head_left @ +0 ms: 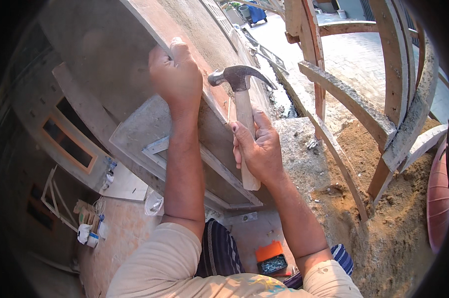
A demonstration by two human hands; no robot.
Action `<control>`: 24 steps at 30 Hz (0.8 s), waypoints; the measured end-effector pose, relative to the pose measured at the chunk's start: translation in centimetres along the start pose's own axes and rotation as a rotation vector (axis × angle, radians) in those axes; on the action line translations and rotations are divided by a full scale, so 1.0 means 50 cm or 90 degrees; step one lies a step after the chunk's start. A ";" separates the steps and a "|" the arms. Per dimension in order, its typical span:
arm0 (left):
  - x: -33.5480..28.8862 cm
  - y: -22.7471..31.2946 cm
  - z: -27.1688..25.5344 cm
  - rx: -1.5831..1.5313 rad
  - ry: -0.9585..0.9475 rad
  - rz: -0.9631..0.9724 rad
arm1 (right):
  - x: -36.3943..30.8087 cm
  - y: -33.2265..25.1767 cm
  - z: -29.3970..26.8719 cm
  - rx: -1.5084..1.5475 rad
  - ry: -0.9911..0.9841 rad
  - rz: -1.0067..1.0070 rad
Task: The person hammers nails into wooden planks to secure a rectangular frame against a concrete pillar. They repeatedly position the wood, drive nails with a hammer, and use a spirit level to check alignment.
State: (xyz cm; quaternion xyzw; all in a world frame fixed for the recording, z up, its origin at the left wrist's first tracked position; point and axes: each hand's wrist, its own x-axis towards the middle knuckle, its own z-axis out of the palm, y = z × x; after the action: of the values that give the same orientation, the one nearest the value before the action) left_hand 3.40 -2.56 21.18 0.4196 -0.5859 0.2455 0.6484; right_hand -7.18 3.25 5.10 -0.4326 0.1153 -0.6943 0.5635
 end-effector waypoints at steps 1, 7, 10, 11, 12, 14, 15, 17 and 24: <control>0.002 -0.008 -0.005 -0.001 0.001 -0.003 | 0.004 0.003 -0.001 -0.038 -0.066 0.081; 0.005 -0.014 -0.001 0.010 0.015 0.017 | -0.003 -0.035 -0.022 0.069 0.113 -0.127; 0.004 -0.027 -0.004 0.020 0.021 0.058 | 0.049 -0.086 -0.074 0.086 0.131 -0.110; 0.006 -0.025 -0.001 0.018 0.028 0.076 | 0.071 -0.104 -0.091 0.067 0.126 -0.097; 0.005 -0.023 -0.002 0.020 0.024 0.062 | 0.089 -0.108 -0.096 -0.016 0.110 -0.082; 0.004 -0.014 -0.001 0.019 0.016 0.038 | 0.123 -0.113 -0.106 -0.182 0.082 -0.059; 0.003 -0.014 -0.002 0.028 0.016 0.033 | 0.132 -0.118 -0.109 -0.282 0.050 0.002; 0.006 -0.020 -0.005 0.053 0.012 0.025 | 0.150 -0.082 -0.107 -0.461 0.026 -0.125; 0.006 -0.020 -0.002 0.049 0.024 0.063 | 0.162 -0.111 -0.064 -0.700 -0.075 -0.145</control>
State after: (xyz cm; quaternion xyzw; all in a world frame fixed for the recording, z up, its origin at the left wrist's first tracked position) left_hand 4.30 -3.07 21.22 0.4096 -0.5840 0.3074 0.6298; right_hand -13.21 -3.06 10.58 -0.7104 0.3812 -0.5629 0.1823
